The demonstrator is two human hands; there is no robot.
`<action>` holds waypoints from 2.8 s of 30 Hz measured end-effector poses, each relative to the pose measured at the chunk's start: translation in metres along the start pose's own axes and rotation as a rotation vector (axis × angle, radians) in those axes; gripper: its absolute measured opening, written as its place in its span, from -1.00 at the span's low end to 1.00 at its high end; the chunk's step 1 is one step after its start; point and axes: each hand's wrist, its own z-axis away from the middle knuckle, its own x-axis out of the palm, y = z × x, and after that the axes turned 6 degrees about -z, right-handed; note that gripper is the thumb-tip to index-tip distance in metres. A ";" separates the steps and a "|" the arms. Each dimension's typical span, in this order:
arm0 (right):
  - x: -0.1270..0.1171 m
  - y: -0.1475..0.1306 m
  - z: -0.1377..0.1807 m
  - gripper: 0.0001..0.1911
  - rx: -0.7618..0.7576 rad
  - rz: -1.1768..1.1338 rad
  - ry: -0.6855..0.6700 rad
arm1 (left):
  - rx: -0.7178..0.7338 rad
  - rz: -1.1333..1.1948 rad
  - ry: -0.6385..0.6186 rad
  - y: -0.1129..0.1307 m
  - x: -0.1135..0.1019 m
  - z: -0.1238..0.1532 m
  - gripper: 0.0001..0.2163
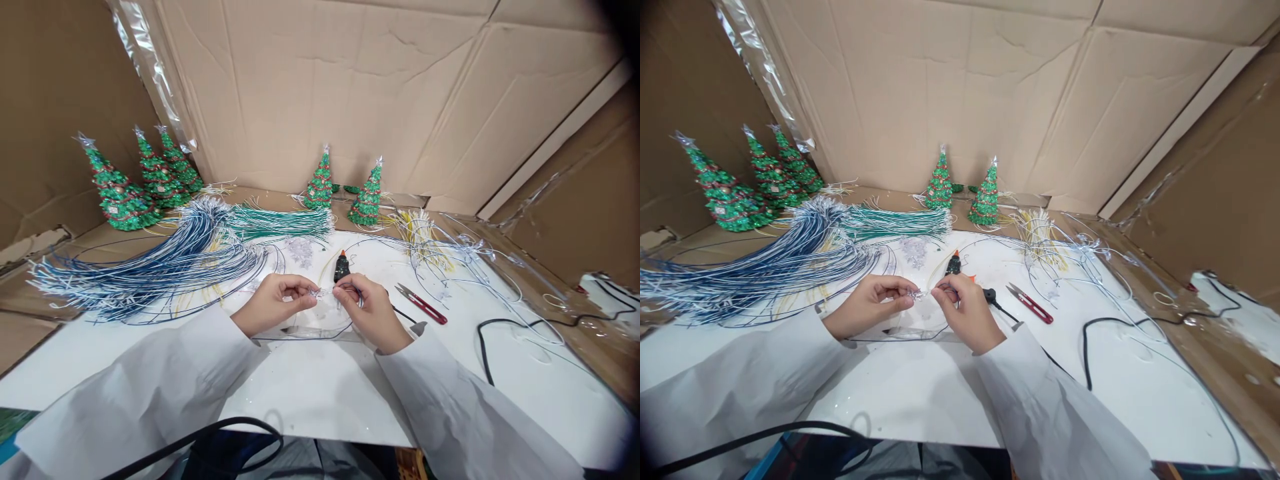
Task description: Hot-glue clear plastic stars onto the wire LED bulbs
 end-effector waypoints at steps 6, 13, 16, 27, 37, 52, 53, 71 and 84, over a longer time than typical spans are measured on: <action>0.002 -0.001 0.003 -0.82 -0.030 -0.003 0.023 | 0.005 0.006 0.003 0.001 0.001 0.001 -0.75; 0.003 0.001 0.006 -0.81 -0.034 -0.045 0.004 | 0.034 -0.007 0.001 -0.001 0.002 0.003 -0.77; 0.004 0.000 0.006 -0.80 -0.028 -0.051 -0.010 | 0.034 -0.010 0.004 -0.002 0.003 0.003 -0.78; 0.004 -0.001 0.009 -0.79 -0.028 -0.081 -0.038 | -0.005 0.013 0.032 0.002 0.011 0.007 -0.74; 0.003 0.000 0.011 -0.79 -0.013 -0.126 -0.082 | -0.052 0.082 0.047 0.005 0.014 0.008 -0.75; -0.001 -0.006 0.009 -0.80 -0.007 -0.141 -0.062 | -0.218 0.348 -0.067 0.007 0.013 0.007 -0.72; -0.002 -0.006 0.008 -0.80 0.004 -0.132 -0.060 | -0.216 0.341 -0.071 0.007 0.013 0.006 -0.73; 0.000 -0.003 0.000 -0.73 0.245 -0.328 -0.031 | 0.351 -0.397 0.106 0.000 0.007 0.006 -0.79; 0.002 -0.009 0.008 -0.76 0.141 -0.289 -0.114 | 0.206 -0.313 0.139 0.011 0.008 0.010 -0.76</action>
